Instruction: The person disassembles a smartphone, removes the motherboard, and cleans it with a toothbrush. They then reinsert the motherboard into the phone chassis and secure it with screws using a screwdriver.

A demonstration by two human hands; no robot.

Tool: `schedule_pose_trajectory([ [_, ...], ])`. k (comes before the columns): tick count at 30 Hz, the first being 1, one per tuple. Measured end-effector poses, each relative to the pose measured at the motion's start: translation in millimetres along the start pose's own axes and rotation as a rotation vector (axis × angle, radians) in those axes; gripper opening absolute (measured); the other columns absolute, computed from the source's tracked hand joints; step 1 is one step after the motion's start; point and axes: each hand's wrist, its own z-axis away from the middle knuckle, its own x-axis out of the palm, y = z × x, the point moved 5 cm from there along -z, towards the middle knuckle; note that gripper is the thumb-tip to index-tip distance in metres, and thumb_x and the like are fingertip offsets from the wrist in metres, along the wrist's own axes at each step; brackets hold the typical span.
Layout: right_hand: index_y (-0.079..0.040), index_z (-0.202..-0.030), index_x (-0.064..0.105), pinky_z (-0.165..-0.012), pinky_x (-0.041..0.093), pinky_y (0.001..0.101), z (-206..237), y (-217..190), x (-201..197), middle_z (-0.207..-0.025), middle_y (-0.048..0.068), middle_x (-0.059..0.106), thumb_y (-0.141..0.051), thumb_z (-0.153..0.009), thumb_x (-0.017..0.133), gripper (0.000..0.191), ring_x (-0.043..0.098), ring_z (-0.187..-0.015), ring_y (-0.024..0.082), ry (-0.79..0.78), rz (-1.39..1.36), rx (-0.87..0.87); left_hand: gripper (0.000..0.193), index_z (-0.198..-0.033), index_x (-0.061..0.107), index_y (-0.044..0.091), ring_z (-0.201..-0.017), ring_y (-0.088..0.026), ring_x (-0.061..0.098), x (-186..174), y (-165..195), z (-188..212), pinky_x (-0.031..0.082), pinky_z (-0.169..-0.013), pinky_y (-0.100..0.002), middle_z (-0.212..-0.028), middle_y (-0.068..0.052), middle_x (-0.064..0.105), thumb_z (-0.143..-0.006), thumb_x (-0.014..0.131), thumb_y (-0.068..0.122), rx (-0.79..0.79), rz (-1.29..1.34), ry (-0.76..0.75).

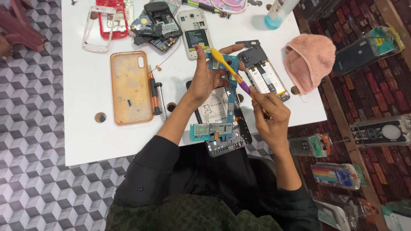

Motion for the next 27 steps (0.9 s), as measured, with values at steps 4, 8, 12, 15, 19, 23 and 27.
schedule_pose_trajectory([
  [4,-0.006,-0.130,0.072,-0.052,0.035,0.0260,2.0,-1.0,7.6,-0.082,0.005,0.062,0.009,-0.094,0.068,0.039,0.046,-0.059,0.010,-0.043,0.017,0.068,0.108,-0.156,0.046,0.012,-0.096,-0.018,0.071,1.5,-0.6,-1.3,0.063,-0.085,-0.034,-0.109,-0.010,0.071,-0.088,0.007,0.086,-0.011,0.049,0.002],
  [8,-0.007,-0.132,0.071,-0.058,0.039,0.0257,12.9,-7.9,1.5,-0.085,0.005,0.060,0.010,-0.095,0.068,0.041,0.049,-0.065,0.009,0.040,0.087,-0.016,0.106,-0.155,0.046,0.012,-0.098,-0.018,0.072,0.5,-0.7,-0.6,0.062,-0.088,-0.036,-0.110,-0.009,0.071,-0.088,0.007,0.086,-0.010,0.057,0.014],
  [12,-0.005,-0.135,0.070,-0.060,0.041,0.0264,29.4,-6.5,-11.7,-0.084,0.007,0.058,0.011,-0.097,0.068,0.041,0.052,-0.065,0.009,0.168,0.257,0.039,0.108,-0.153,0.048,0.012,-0.097,-0.018,0.072,-1.0,-1.4,-2.2,0.062,-0.084,-0.037,-0.111,-0.006,0.069,-0.087,0.006,0.087,-0.015,0.003,0.025],
  [15,-0.003,-0.128,0.072,-0.052,0.039,0.0268,40.1,0.1,-7.8,-0.080,0.007,0.061,0.009,-0.092,0.068,0.038,0.051,-0.056,0.009,0.048,0.181,0.108,0.108,-0.150,0.050,0.013,-0.097,-0.017,0.070,-0.4,-4.8,-3.1,0.058,-0.078,-0.034,-0.109,-0.008,0.071,-0.087,0.006,0.088,-0.018,-0.020,0.010],
  [19,-0.003,-0.134,0.069,-0.064,0.044,0.0265,53.2,11.0,-22.7,-0.088,0.005,0.060,0.003,-0.102,0.059,0.034,0.054,-0.072,0.009,0.150,0.209,0.086,0.099,-0.128,0.056,0.012,-0.092,-0.017,0.068,-4.8,-11.7,-4.3,0.061,-0.080,-0.035,-0.100,-0.005,0.064,-0.088,0.007,0.088,0.000,0.038,0.019],
  [23,-0.004,-0.145,0.056,-0.061,0.041,0.0231,85.4,33.0,-32.5,-0.093,0.001,0.056,-0.012,-0.114,0.052,0.032,0.048,-0.067,0.006,0.300,-0.375,0.281,0.077,-0.108,0.047,0.016,-0.084,-0.015,0.061,-15.9,-19.5,-8.4,0.056,-0.076,-0.033,-0.094,-0.002,0.055,-0.091,0.014,0.083,0.004,0.149,0.085],
  [27,-0.003,-0.153,0.046,-0.062,0.041,0.0227,115.3,44.1,-34.9,-0.098,0.003,0.053,-0.020,-0.114,0.054,0.043,0.047,-0.069,0.008,0.311,-0.627,0.327,0.064,-0.110,0.043,0.017,-0.078,-0.008,0.049,-19.0,-29.5,-8.6,0.046,-0.066,-0.026,-0.092,0.003,0.043,-0.096,0.027,0.077,-0.023,0.101,0.118],
])
